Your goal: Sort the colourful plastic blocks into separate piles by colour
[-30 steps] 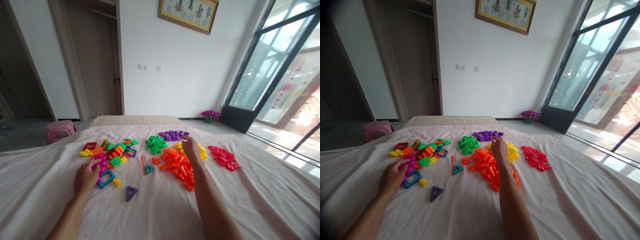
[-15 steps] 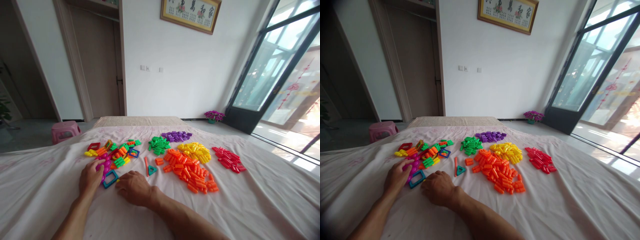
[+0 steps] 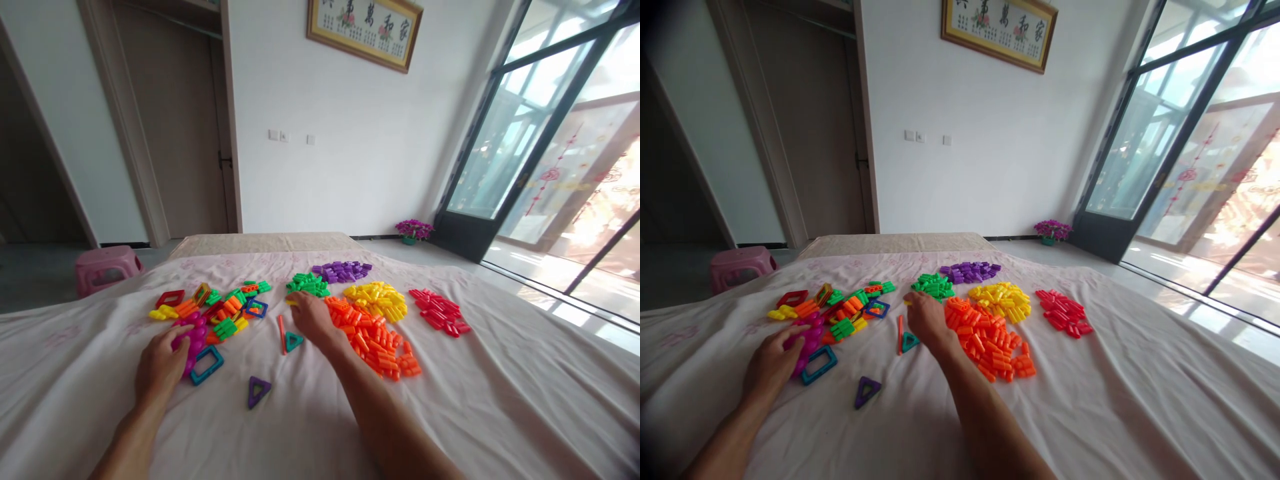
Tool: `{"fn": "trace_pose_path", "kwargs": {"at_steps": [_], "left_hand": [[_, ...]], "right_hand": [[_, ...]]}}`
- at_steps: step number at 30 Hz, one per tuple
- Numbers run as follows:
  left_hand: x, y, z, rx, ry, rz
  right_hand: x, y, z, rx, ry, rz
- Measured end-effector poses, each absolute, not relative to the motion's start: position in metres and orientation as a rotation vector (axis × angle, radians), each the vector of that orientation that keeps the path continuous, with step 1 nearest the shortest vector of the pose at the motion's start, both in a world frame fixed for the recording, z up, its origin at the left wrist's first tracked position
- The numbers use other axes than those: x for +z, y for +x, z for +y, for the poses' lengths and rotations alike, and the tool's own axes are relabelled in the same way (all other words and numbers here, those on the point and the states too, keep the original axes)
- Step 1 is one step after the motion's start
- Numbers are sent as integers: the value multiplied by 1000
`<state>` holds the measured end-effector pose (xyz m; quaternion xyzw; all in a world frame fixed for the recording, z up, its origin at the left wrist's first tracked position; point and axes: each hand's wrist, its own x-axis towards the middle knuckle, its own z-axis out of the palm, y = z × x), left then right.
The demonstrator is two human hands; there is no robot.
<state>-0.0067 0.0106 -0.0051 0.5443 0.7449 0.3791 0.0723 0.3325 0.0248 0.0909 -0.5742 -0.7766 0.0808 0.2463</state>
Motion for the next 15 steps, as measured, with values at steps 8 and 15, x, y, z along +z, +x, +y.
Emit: {"fn": "trace_pose_path", "kwargs": {"at_steps": [8, 15], "left_hand": [[5, -1, 4, 1130, 1484, 2293], [7, 4, 2, 1257, 1427, 2325]], "right_hand": [[98, 457, 53, 13, -2138, -1563], [108, 482, 48, -105, -2210, -1368]]}}
